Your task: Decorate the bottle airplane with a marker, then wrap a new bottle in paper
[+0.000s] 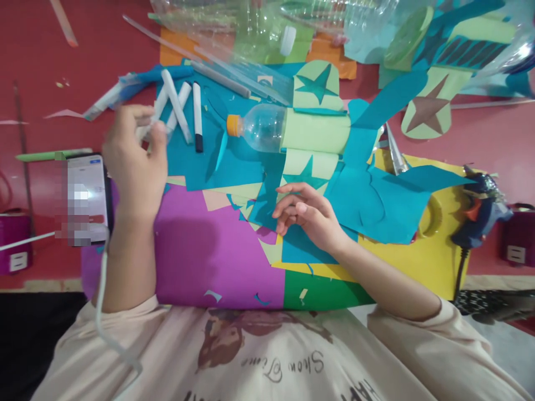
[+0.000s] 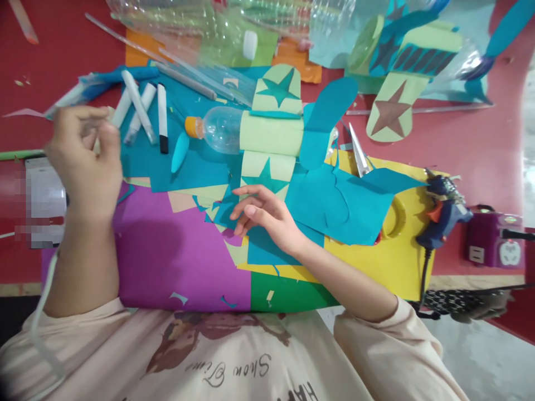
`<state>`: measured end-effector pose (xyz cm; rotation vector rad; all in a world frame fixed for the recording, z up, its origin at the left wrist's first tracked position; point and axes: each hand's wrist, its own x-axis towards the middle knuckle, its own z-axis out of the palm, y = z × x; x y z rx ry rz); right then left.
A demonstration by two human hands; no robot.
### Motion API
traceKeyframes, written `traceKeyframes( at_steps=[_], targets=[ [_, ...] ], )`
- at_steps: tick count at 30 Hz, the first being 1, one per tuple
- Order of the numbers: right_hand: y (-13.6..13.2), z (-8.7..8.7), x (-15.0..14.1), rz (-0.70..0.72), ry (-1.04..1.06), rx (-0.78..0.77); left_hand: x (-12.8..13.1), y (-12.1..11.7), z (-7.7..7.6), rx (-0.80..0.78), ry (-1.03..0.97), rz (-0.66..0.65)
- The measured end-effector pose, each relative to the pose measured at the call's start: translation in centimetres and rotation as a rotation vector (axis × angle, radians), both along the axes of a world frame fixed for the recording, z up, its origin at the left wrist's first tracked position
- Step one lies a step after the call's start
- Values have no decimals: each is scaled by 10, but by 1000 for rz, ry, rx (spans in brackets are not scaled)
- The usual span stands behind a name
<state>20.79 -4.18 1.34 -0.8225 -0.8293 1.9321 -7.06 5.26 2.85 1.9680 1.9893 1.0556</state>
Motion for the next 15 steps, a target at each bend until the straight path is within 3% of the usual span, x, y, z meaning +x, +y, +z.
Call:
traceKeyframes(
  at_steps=[4,7,9,12,15],
  targets=[
    [0,-1,0,1,-5,0,-7,-4,13,-198,243,223],
    [-1,-1,1,4,6,17,-11,-7,16,-409,288,256],
    [-2,-1,1,4,12,25,-17,-6,12,-461,294,242],
    [-3,0,1,0,18,22,-32,2,-2,-418,304,245],
    [-3,0,0,5,31,14,-43,11,-18,-142,282,163]
  ],
)
